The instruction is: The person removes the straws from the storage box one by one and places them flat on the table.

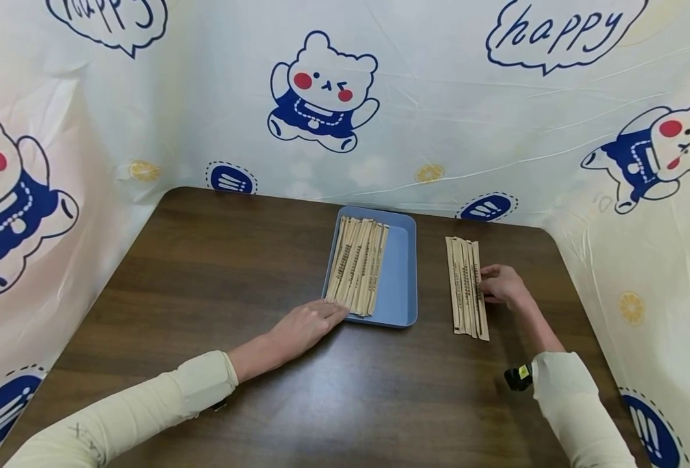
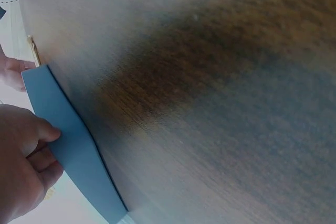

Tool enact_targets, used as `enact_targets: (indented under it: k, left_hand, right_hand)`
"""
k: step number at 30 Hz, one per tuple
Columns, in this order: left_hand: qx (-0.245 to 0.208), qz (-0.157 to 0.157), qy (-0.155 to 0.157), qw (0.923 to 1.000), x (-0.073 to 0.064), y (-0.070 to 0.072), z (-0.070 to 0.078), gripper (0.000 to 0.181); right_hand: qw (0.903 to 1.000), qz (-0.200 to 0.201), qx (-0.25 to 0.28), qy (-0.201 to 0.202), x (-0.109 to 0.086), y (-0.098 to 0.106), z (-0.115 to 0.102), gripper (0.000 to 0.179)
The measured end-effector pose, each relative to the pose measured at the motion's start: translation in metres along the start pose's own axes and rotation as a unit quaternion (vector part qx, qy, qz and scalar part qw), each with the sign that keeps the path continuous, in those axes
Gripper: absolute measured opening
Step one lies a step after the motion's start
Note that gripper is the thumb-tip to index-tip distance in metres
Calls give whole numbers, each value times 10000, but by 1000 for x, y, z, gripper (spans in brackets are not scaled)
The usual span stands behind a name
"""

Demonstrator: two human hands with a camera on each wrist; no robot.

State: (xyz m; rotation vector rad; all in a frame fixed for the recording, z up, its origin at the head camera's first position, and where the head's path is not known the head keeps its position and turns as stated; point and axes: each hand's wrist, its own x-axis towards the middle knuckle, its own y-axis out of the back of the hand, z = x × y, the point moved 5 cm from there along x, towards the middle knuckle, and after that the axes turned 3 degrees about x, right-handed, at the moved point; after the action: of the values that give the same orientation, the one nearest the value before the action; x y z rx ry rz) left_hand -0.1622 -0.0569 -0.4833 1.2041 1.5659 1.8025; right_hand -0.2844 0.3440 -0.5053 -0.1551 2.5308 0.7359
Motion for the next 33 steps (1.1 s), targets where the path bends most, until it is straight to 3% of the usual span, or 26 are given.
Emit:
enact_targets:
  k: [8,13,19,26,33]
  left_hand:
    - [-8,31,-18,10000,0,-1,0,39]
    - [-13,142,-67,9999,1,0,0,39]
    - [11,-13,-15,10000,0,0,0,40]
    - [70,-42,-13,10000,1,0,1,39]
    - [72,45,-28,10000,0,0,0,39]
  right_hand:
    - [9997,258,-48,5,-2,2,-1,51]
    - [9987,452,114,191,-8,3,-13,50]
    - [9950,17,961,281,-16,-13,-37,52]
    - [9791,-622,1909,328,-29,-38,-66,59]
    - [9708,-925,2159,491,-30,-60,-84,59]
